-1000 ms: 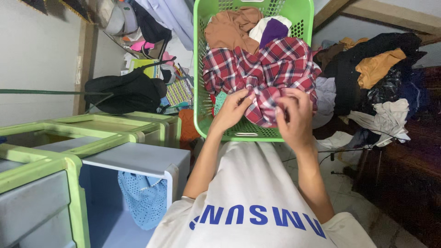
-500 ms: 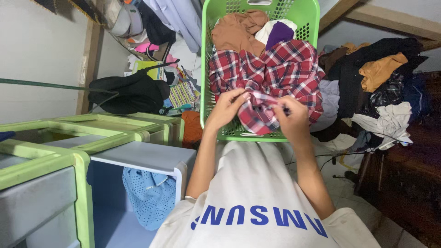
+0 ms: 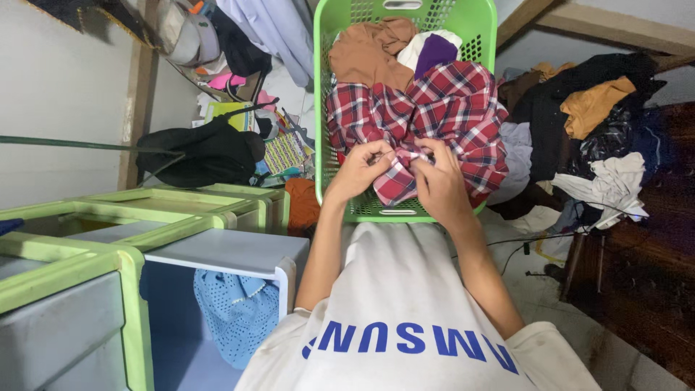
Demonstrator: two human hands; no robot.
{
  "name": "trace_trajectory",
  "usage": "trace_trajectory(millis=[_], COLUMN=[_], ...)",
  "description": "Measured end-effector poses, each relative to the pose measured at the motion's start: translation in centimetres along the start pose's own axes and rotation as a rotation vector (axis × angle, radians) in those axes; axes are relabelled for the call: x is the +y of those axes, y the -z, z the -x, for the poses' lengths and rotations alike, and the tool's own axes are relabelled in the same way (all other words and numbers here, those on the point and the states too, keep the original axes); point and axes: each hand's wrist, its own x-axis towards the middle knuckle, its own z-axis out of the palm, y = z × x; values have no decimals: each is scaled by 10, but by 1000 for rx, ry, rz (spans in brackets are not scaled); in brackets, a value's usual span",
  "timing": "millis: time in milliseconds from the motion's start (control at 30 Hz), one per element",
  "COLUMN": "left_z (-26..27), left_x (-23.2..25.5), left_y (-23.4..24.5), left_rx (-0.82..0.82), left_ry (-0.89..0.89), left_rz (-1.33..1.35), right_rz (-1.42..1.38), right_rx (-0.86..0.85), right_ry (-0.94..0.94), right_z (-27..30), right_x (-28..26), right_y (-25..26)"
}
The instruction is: The person folds a red plaid shirt by hand, smoothing and aligning the fabric, then places it into an open drawer. The person then picks up a small green knitted item from a laundry basket and begins to fold it.
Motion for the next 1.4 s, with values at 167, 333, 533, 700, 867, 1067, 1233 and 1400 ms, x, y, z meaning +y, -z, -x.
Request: trace_trajectory(millis=[167, 333, 533, 700, 867, 1067, 1233, 1400], left_z=[-1, -1, 1, -5, -8, 0, -2, -3], left_x=[4, 2, 0, -8, -13, -4, -3, -14], left_y=[4, 2, 2, 2, 1, -26, -41, -55], left_rx=[-10, -20, -50, 131, 302, 367, 243, 227], left_ry=[2, 12, -29, 55, 64, 6, -356, -32], left_rz=[24, 4, 47, -275, -569, -275, -556, -406], right_rz=[67, 182, 129, 223, 109, -167, -279, -254], right_rx=[-140, -78, -109, -9, 352, 412, 238, 215], right_ry=[-120, -97, -255, -143, -124, -145, -171, -195], right_z=[7, 19, 23, 20, 22, 33, 46, 64], right_x=[14, 27, 30, 21, 3, 7, 15, 19], right_y=[-10, -32, -42, -28, -9, -1, 1, 17])
